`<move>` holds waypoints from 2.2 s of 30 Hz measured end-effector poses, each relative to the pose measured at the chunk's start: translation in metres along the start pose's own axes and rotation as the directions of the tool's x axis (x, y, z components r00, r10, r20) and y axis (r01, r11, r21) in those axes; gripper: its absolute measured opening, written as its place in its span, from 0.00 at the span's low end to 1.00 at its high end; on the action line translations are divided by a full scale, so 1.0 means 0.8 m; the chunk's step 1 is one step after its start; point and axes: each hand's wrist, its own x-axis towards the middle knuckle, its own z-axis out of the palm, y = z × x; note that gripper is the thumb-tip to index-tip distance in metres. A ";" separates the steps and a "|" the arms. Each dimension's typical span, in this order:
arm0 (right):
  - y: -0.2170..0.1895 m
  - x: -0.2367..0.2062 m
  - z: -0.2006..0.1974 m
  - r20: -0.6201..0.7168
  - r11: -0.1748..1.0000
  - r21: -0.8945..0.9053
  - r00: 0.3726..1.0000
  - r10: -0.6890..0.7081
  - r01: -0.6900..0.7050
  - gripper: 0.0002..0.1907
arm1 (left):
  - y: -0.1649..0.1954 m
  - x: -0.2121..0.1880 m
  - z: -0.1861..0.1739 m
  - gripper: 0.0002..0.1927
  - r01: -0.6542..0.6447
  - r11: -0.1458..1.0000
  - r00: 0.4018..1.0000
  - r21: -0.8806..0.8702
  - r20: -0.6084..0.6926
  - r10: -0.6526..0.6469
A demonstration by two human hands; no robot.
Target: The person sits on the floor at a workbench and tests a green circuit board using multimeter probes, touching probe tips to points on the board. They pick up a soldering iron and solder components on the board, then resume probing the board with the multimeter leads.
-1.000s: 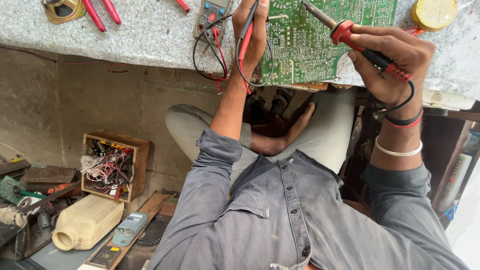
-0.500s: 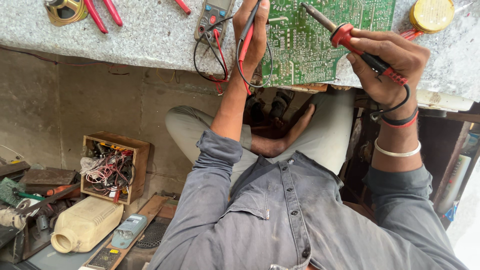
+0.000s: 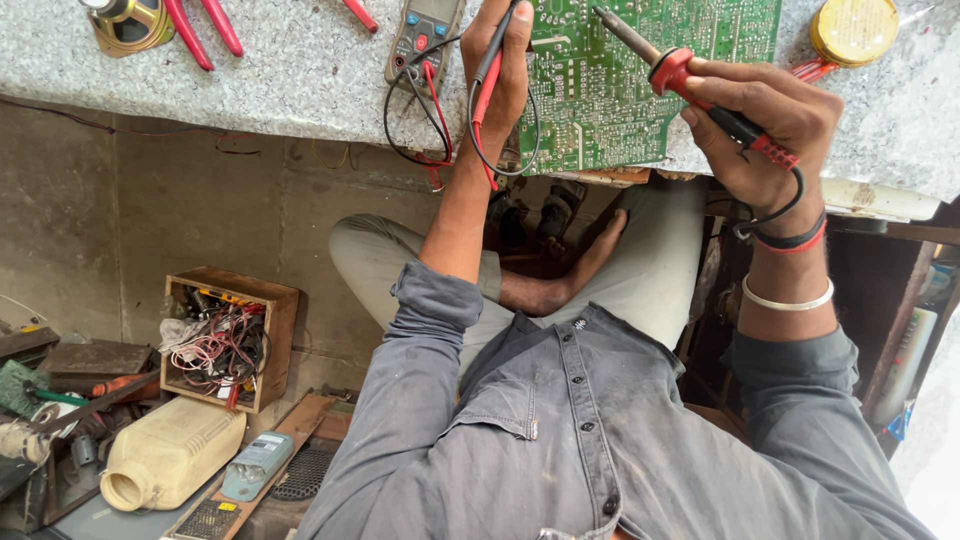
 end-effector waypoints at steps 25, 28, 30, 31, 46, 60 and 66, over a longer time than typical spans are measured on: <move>0.005 0.002 -0.005 0.010 0.998 0.060 0.999 0.033 -0.033 0.09 | 0.000 -0.003 -0.005 0.19 0.085 0.996 0.996 0.017 0.001 -0.085; 0.003 0.004 -0.005 0.011 0.998 0.058 1.000 0.028 -0.029 0.09 | 0.000 -0.002 -0.005 0.19 0.069 0.997 0.998 0.036 -0.006 -0.069; 0.002 0.007 -0.006 0.015 0.998 0.056 1.000 0.017 -0.018 0.09 | 0.000 -0.002 -0.004 0.19 0.063 0.998 0.998 0.027 -0.004 -0.063; 0.002 0.007 -0.007 0.020 0.998 0.057 1.000 0.015 -0.016 0.09 | 0.001 -0.003 -0.004 0.19 0.062 0.998 0.998 0.026 -0.003 -0.062; -0.006 0.010 -0.008 0.026 0.999 0.031 0.999 0.020 -0.021 0.10 | 0.001 -0.002 -0.004 0.20 0.086 0.996 0.996 0.034 0.006 -0.086; -0.005 0.010 -0.006 0.033 1.000 0.015 0.999 0.011 -0.011 0.10 | 0.007 -0.003 -0.005 0.18 0.071 0.996 0.997 0.044 0.003 -0.071; -0.004 0.009 -0.007 0.036 0.999 0.028 0.999 0.016 -0.017 0.10 | 0.000 -0.003 -0.004 0.20 0.056 0.998 0.998 0.032 0.002 -0.056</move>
